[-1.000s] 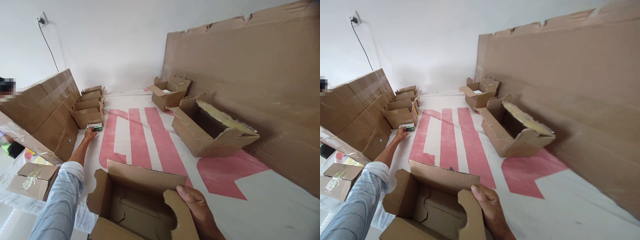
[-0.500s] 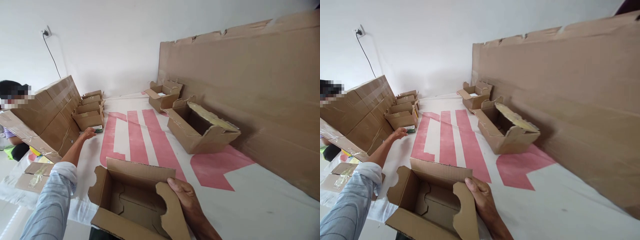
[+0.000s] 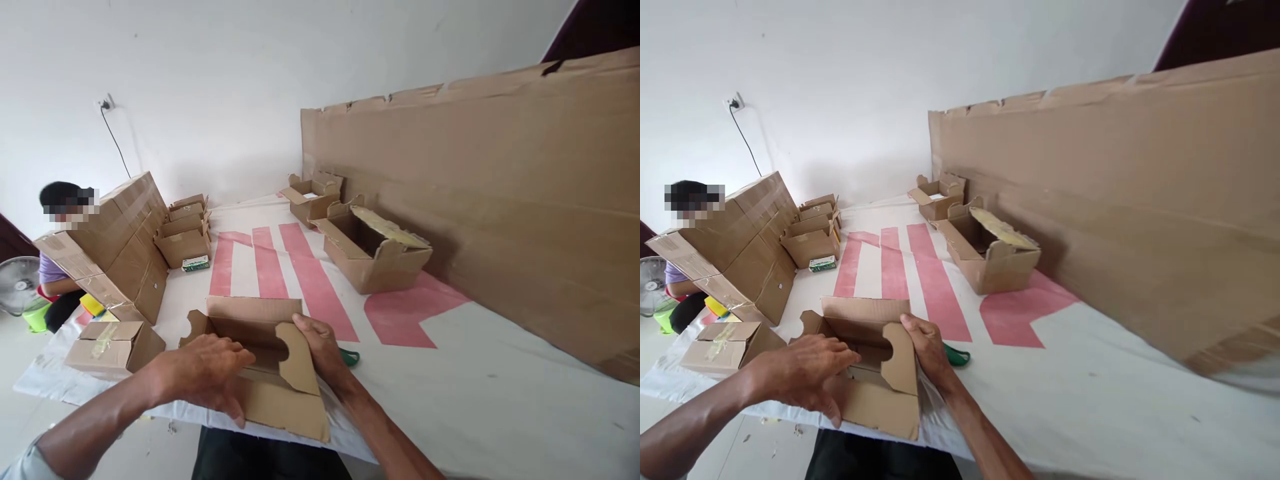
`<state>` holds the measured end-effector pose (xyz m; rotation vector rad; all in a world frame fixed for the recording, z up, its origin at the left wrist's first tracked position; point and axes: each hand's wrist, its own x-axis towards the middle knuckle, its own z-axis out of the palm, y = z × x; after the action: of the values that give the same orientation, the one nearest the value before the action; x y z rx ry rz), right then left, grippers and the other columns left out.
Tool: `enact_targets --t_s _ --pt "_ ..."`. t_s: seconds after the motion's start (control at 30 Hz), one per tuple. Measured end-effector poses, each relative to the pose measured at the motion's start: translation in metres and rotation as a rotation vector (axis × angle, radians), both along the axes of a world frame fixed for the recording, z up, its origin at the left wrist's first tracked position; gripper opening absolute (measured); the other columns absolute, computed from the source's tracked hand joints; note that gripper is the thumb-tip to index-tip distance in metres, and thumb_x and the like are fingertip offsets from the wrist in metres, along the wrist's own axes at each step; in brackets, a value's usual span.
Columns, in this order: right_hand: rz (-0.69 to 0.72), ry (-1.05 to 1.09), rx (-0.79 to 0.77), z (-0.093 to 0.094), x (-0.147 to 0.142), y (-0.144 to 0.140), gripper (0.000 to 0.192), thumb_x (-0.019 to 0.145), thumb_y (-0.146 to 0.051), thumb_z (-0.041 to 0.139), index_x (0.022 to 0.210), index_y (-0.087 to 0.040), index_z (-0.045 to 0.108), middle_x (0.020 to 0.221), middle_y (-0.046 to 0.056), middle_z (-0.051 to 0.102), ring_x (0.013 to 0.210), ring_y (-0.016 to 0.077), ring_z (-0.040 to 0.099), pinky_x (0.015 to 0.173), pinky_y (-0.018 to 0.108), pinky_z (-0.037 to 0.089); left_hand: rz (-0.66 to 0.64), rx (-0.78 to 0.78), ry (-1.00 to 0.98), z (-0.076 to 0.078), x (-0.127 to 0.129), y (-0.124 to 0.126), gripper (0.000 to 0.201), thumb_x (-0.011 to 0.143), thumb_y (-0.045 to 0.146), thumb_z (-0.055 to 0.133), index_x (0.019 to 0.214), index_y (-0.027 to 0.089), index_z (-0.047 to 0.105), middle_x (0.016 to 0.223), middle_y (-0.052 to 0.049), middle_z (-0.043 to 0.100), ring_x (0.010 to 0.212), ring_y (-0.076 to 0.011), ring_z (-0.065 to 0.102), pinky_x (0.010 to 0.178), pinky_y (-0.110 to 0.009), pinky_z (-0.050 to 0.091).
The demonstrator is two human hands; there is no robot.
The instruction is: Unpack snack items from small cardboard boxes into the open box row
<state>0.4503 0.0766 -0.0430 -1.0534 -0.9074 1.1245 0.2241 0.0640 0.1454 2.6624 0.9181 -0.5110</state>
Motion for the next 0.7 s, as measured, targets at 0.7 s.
enact_targets --t_s 0.7 --pt "-0.229 -1.212 0.385 -0.093 0.023 0.023 0.028 0.101 -0.02 0.056 0.121 -0.021 0.075 0.112 0.012 0.076 0.104 0.03 0.067 0.091 0.044 0.051 0.442 0.375 0.106 -0.017 -0.125 0.183 0.053 0.087 0.039 0.074 0.137 0.022 0.065 0.138 -0.015 0.074 0.13 -0.0376 0.07 0.105 -0.044 0.056"
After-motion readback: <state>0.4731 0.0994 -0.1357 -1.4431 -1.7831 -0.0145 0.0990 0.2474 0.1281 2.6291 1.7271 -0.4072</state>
